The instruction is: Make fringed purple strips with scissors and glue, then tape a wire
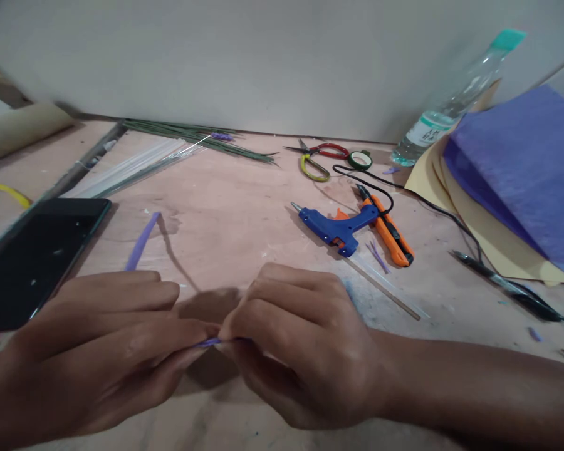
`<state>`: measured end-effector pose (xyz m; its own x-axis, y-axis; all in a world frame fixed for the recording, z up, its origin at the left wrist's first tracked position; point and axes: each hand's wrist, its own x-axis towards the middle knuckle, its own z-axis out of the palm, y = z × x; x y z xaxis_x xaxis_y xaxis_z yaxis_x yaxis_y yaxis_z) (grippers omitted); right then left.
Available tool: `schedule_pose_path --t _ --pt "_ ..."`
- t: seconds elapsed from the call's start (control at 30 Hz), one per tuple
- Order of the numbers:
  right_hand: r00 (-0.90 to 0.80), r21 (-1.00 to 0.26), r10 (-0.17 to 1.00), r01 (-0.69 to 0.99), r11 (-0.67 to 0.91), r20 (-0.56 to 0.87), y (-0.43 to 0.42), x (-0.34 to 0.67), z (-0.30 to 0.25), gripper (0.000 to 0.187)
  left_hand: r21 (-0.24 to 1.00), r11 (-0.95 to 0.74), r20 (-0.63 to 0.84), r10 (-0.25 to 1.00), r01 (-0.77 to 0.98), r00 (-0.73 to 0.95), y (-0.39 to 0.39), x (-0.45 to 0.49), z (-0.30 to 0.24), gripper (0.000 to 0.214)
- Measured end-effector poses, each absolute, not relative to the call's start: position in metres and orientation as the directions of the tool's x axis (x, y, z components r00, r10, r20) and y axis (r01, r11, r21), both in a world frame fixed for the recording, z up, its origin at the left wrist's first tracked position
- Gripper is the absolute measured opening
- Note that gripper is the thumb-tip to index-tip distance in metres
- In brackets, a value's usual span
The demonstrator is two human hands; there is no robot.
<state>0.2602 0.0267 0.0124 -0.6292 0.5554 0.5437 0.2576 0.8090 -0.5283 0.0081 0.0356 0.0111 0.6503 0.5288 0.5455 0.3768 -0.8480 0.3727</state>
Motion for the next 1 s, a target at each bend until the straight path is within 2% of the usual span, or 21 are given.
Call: schedule_pose_path --t 0.07,0.2,0.3,0.5,0.63,0.77,0.9,1.0 --pt "-0.614 -0.542 0.557 0.238 0.806 0.559 0.028 0.262 0.010 0.013 0.320 -0.881 0.529 0.472 0.350 0.705 0.039 0.009 0.015 0.009" --pt "-0.528 -0.563 0.561 0.178 0.807 0.637 0.031 0.262 0.004 0.030 0.381 -0.868 0.508 0.485 0.319 0.712 0.040 0.009 0.015 0.009" --pt "-0.462 -0.584 0.582 0.156 0.796 0.669 0.032 0.260 0.002 0.037 0.376 -0.868 0.524 0.488 0.324 0.698 0.039 0.010 0.012 0.009" --pt "-0.601 -0.574 0.552 0.181 0.798 0.578 0.031 0.258 0.006 0.007 0.310 -0.868 0.516 0.496 0.388 0.698 0.039 0.013 0.011 0.021" --pt "-0.620 -0.570 0.559 0.209 0.794 0.551 0.030 0.258 0.005 0.006 0.317 -0.867 0.513 0.497 0.384 0.700 0.040 0.016 0.011 0.026" --pt "-0.574 -0.582 0.568 0.186 0.792 0.589 0.030 0.258 0.000 0.004 0.313 -0.874 0.508 0.486 0.372 0.712 0.038 0.015 0.007 0.025" --pt "-0.530 -0.607 0.571 0.128 0.785 0.627 0.032 0.256 -0.005 0.019 0.312 -0.878 0.520 0.478 0.364 0.708 0.037 0.012 0.002 0.024" --pt "-0.575 -0.597 0.551 0.132 0.792 0.604 0.033 0.254 -0.007 0.007 0.292 -0.884 0.503 0.467 0.366 0.727 0.038 0.011 0.001 0.038"
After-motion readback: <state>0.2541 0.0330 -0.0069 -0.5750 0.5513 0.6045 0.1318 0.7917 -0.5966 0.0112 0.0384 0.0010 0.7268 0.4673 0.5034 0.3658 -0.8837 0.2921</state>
